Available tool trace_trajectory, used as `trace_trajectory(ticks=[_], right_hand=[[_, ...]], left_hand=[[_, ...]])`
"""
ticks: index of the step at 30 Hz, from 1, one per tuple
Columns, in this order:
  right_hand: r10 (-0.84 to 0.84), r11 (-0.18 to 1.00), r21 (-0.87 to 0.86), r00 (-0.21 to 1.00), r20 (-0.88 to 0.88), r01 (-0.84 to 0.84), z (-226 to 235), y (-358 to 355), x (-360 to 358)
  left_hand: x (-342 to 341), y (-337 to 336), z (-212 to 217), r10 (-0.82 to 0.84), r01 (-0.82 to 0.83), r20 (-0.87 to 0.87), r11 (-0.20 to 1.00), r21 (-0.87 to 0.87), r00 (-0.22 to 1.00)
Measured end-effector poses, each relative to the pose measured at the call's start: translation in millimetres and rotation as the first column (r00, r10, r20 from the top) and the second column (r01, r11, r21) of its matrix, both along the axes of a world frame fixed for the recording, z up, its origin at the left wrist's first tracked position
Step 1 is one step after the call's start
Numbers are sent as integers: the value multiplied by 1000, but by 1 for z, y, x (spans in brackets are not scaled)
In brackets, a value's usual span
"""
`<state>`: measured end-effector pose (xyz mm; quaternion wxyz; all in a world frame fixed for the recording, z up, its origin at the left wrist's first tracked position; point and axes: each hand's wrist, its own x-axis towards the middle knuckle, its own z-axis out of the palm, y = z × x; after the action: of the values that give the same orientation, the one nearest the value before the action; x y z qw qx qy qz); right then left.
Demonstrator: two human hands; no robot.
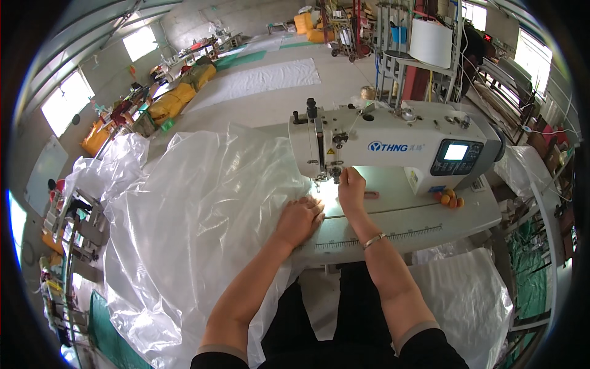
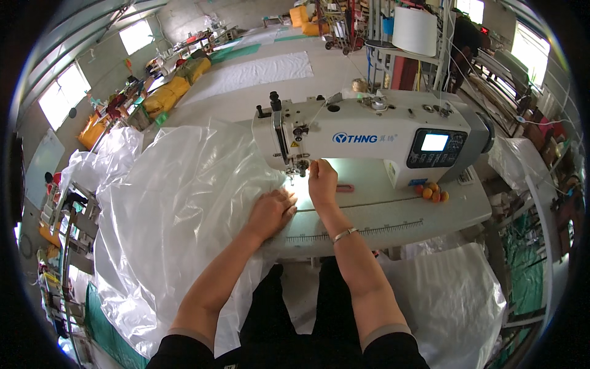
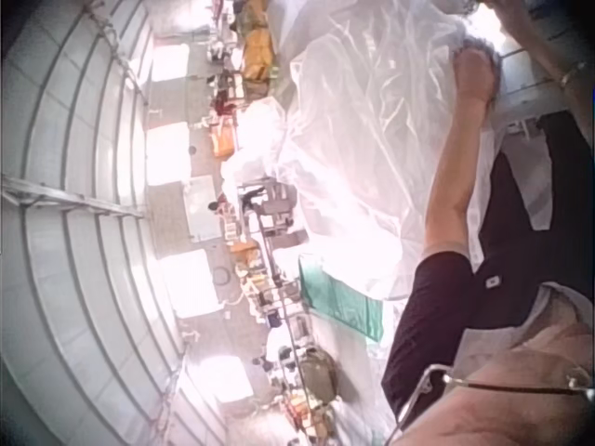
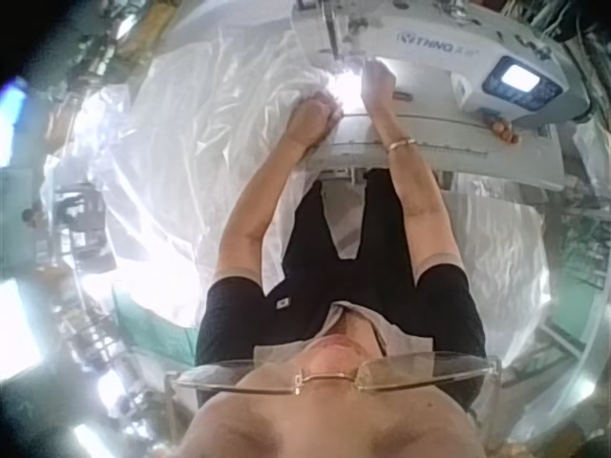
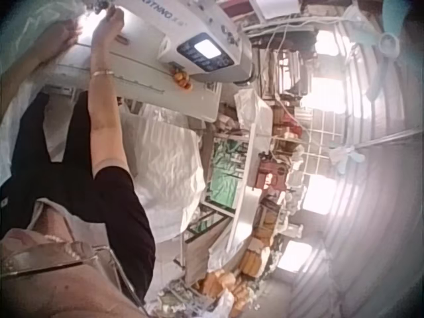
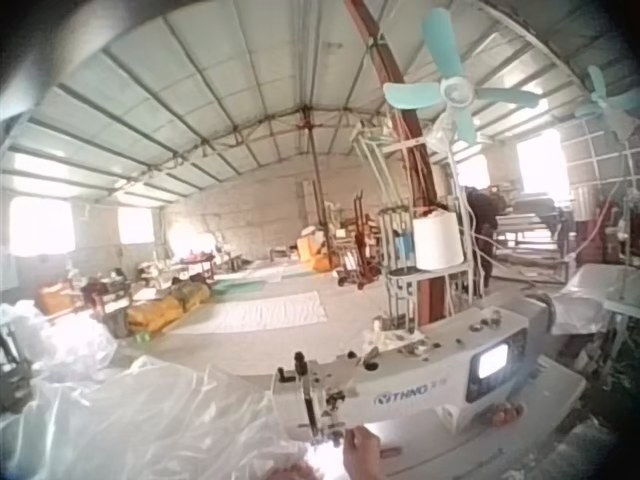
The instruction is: The person aligns the edges of a large white plastic sheet on a sewing machine table and sews a seam using an industrial sewing machine. They repeatedly guide the material through the machine, cut the thread, and reposition the sheet to continue stitching along different edges.
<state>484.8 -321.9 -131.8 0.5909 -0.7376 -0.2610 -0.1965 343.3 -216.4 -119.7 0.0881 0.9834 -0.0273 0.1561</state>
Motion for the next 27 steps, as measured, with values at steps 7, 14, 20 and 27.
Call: trace_trajectory(ticks=[7, 14, 20, 27], right_hand=[[-11, 1000, -8, 999, 40, 11, -1, 0, 1], [-85, 946, -280, 957, 278, 165, -11, -35, 10], [10, 715, -687, 981, 196, 130, -9, -78, -2], [104, 851, -525, 974, 201, 17, 8, -76, -36]], left_hand=[[-13, -9, 0, -15, 15, 25, 1000, -10, 1000], [-13, -9, 5, -26, 30, 41, 995, -95, 999], [18, 19, -26, 162, -89, 182, 930, -356, 970], [41, 37, -29, 219, -114, 307, 939, -325, 926]])
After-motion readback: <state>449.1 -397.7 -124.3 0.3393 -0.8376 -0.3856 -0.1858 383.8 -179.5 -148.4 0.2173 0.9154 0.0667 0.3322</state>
